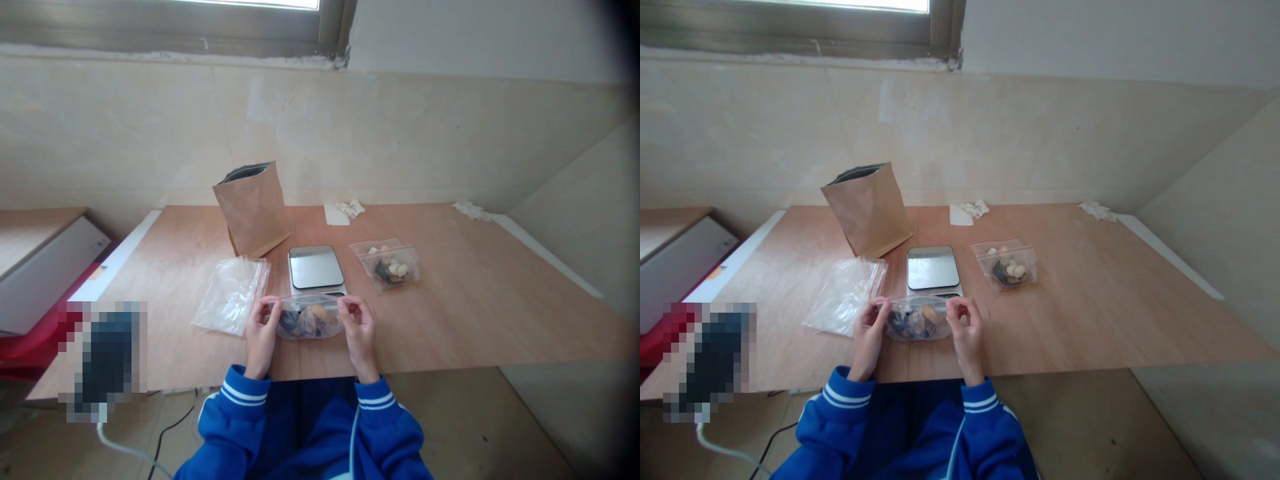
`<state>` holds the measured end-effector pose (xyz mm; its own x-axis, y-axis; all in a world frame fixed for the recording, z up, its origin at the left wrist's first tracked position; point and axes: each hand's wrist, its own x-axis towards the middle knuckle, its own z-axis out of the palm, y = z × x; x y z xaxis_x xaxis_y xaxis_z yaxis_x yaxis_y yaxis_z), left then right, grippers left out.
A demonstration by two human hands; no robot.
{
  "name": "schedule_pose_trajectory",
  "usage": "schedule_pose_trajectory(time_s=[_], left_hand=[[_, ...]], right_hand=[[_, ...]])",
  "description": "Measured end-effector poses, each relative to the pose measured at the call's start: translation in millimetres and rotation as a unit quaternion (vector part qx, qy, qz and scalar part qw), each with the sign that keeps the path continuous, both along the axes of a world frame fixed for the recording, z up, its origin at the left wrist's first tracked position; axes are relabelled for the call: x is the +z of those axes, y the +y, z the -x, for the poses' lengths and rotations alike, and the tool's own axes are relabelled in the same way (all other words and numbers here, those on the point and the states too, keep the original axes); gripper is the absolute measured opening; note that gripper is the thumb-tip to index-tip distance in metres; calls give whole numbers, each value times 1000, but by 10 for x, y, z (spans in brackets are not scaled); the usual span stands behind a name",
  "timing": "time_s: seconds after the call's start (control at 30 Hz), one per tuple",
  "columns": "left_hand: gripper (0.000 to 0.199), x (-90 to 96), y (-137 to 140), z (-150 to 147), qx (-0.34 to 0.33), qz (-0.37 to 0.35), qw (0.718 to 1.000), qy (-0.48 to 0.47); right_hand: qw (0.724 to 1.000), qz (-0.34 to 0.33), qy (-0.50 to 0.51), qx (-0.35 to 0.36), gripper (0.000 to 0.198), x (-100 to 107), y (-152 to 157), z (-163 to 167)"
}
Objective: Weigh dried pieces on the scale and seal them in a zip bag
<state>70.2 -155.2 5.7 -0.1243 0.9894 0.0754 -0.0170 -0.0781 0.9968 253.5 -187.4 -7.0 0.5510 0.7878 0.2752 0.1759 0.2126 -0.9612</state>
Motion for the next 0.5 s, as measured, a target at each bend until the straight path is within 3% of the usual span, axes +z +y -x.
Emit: schedule_pose_trajectory(time_s=[0.5], left_hand=[[27,74,-34,-16,-13,7,1000,-2]], right_hand=[[1000,5,-3,14,24,-28,2,-8]])
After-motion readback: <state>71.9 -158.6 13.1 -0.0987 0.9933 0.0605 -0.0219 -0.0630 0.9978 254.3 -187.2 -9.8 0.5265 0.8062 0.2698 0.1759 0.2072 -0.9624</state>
